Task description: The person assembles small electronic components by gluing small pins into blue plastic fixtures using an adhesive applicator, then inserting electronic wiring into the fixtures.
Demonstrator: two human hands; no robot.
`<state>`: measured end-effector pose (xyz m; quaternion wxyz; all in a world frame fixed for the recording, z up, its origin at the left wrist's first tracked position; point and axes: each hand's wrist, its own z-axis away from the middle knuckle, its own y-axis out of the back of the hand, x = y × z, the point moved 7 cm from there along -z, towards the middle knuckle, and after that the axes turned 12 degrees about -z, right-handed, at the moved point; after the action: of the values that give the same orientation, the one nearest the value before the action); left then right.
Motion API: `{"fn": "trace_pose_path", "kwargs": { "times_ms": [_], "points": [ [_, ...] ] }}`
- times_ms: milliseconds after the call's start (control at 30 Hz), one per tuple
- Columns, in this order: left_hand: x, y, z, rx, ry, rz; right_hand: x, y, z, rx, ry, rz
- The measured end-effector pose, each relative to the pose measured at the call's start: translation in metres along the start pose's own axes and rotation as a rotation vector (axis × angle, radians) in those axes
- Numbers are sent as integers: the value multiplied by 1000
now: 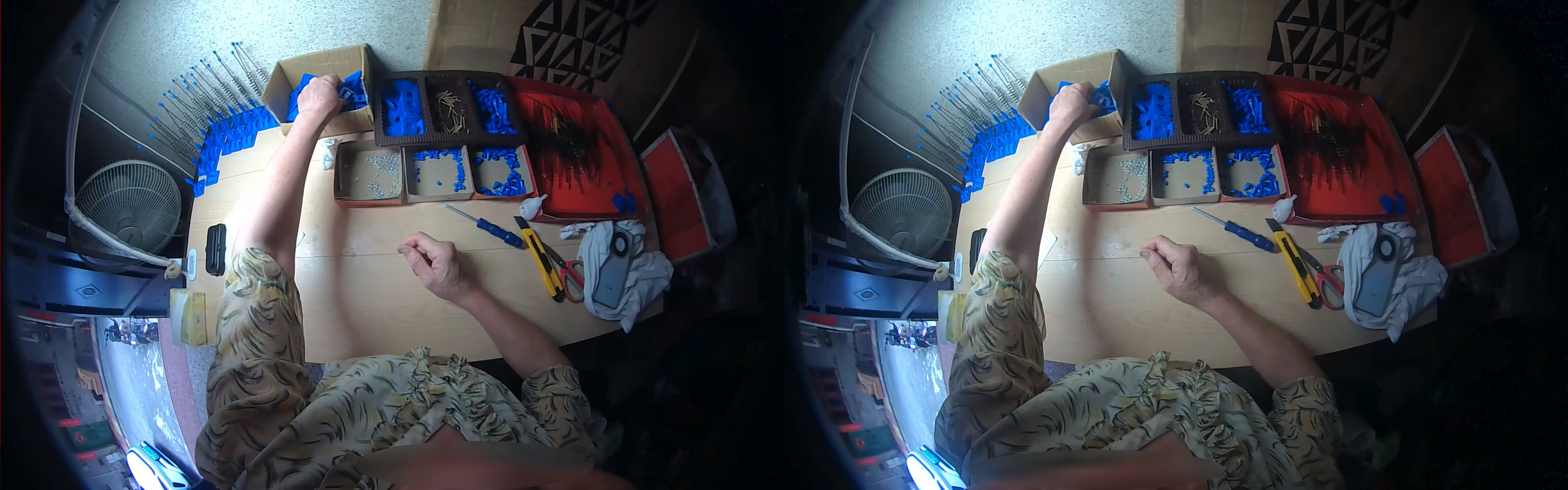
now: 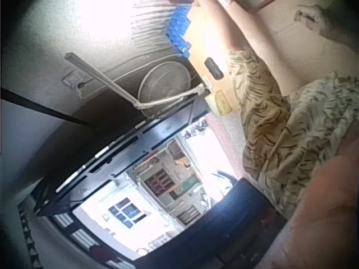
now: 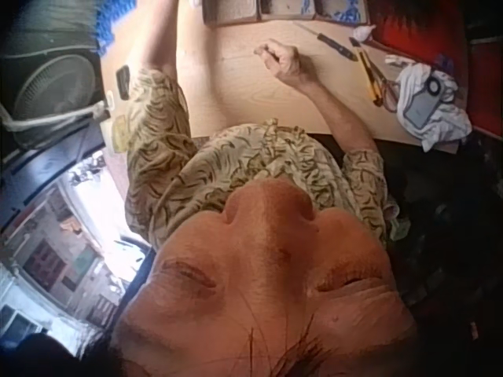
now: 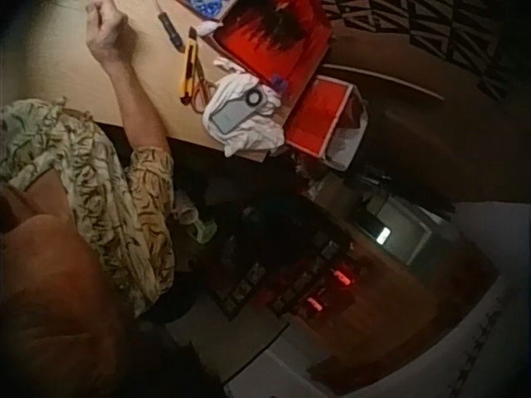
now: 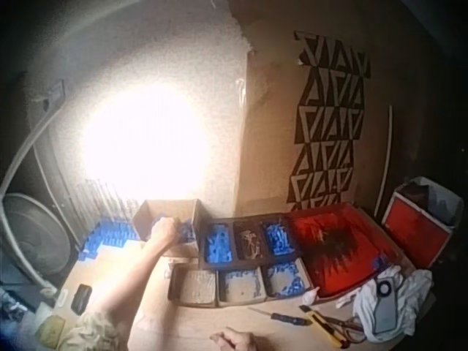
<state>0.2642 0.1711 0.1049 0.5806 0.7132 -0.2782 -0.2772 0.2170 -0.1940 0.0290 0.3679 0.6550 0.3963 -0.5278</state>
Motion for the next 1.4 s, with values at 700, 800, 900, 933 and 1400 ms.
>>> {"fn": "trace_pose_path", "kwargs": {
  "times_ms": [700, 800, 900, 933, 1400],
  "points": [
    [8, -7, 284, -402, 100, 1248, -72, 38, -79, 251, 387, 441],
    [19, -19, 294, -264, 41, 1262, -70, 76, -158, 273, 367, 645],
    [17, -18, 286, -75, -88, 1117, -44, 90, -216, 228, 323, 849],
    [14, -20, 283, -94, -85, 1143, -38, 89, -230, 193, 280, 942],
    [2, -2, 275, 89, -126, 1129, -27, 78, -291, -81, 248, 969]
  ]
}}
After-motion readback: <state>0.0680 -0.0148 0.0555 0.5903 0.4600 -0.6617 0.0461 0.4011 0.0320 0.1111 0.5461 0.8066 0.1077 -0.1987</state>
